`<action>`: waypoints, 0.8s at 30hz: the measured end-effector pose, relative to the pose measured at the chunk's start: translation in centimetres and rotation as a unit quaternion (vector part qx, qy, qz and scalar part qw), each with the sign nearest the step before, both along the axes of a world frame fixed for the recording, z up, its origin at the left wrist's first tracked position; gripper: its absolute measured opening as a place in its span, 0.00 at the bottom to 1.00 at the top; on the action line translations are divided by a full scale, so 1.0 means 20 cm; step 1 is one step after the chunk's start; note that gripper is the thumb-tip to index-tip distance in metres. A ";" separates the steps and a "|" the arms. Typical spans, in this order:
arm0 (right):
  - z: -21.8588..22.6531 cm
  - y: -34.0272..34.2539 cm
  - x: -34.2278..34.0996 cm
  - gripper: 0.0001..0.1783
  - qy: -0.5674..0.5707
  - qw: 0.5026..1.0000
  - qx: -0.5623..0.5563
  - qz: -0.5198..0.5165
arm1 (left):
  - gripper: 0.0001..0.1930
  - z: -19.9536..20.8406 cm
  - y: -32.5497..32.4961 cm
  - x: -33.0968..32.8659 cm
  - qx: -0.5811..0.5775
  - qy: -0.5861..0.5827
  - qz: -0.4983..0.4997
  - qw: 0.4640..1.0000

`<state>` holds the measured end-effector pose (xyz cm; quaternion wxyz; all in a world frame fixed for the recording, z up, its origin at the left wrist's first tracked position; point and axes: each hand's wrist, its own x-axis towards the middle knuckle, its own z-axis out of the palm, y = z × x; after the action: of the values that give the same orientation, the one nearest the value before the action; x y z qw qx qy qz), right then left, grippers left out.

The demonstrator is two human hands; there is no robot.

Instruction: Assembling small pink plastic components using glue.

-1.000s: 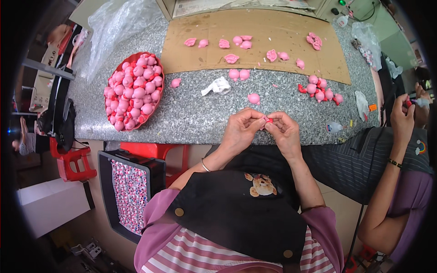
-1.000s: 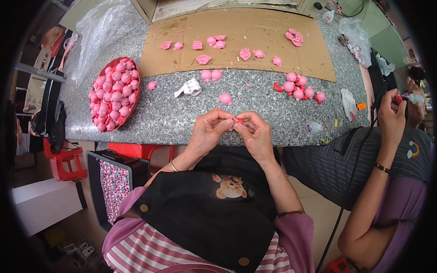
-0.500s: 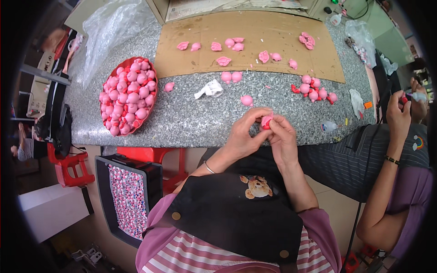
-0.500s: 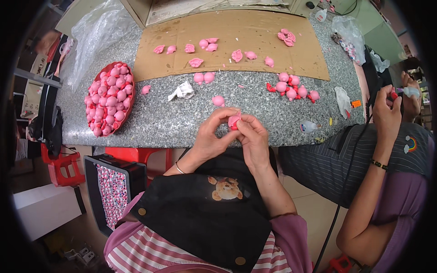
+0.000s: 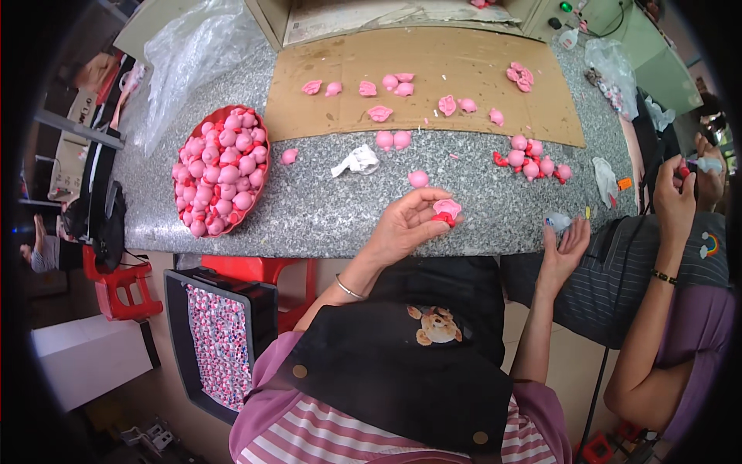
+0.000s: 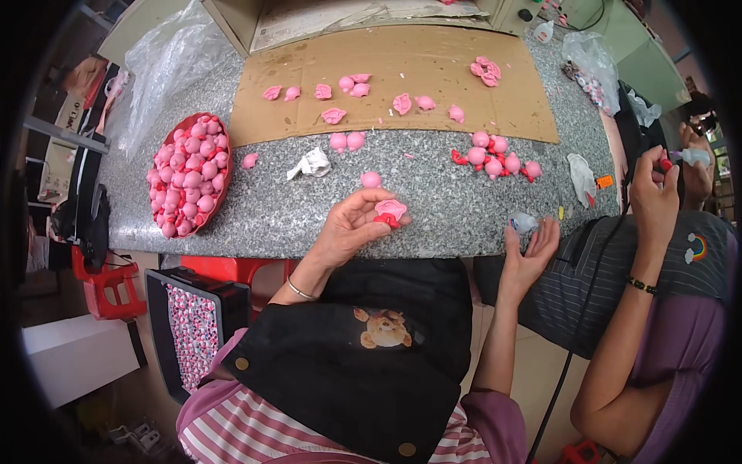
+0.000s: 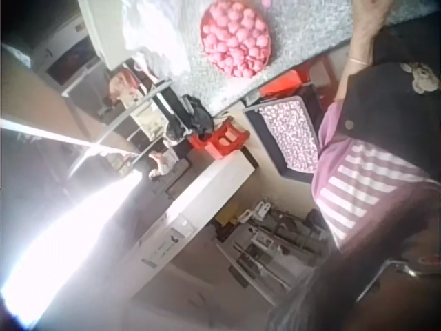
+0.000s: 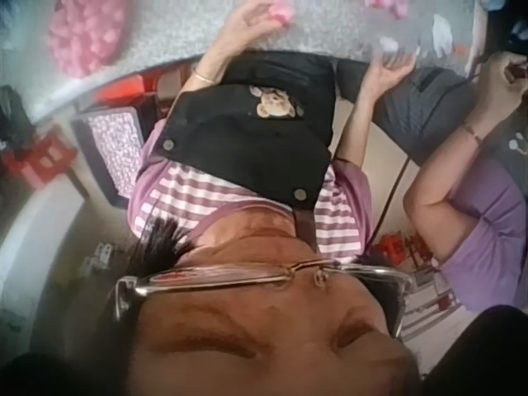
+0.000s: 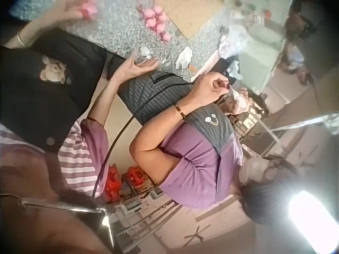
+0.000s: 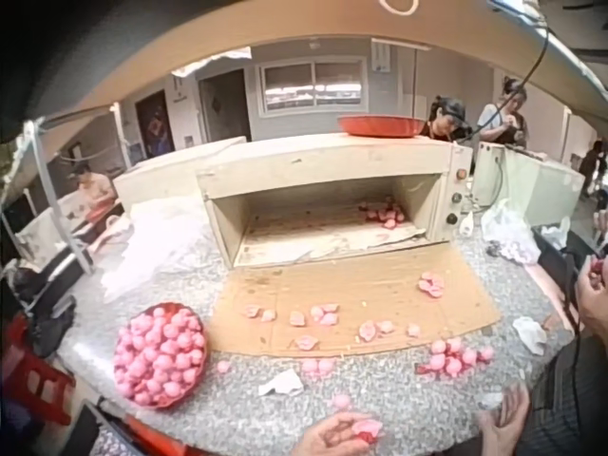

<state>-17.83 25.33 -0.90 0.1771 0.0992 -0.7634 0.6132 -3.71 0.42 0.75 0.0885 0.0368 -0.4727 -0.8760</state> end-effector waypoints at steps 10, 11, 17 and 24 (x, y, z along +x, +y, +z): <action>0.25 -0.19 0.18 0.21 -0.124 0.961 0.088 0.232 | 0.15 -0.06 -0.03 0.09 0.146 0.025 0.048 0.988; 0.26 -0.20 0.20 0.22 -0.086 0.959 0.123 0.240 | 0.15 -0.07 -0.03 0.10 0.146 0.024 0.048 0.988; 0.39 -0.37 0.27 0.17 0.032 0.936 0.010 0.350 | 0.20 -0.04 0.00 0.14 0.221 -0.011 0.045 0.974; 0.47 -0.45 0.31 0.15 0.111 0.921 0.067 0.368 | 0.17 -0.06 -0.01 0.15 0.239 0.019 0.054 0.969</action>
<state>-11.63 16.28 8.47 0.0153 0.4522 -0.6880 0.5674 -0.64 0.31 -0.49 0.1331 0.0658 -0.2451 -0.9580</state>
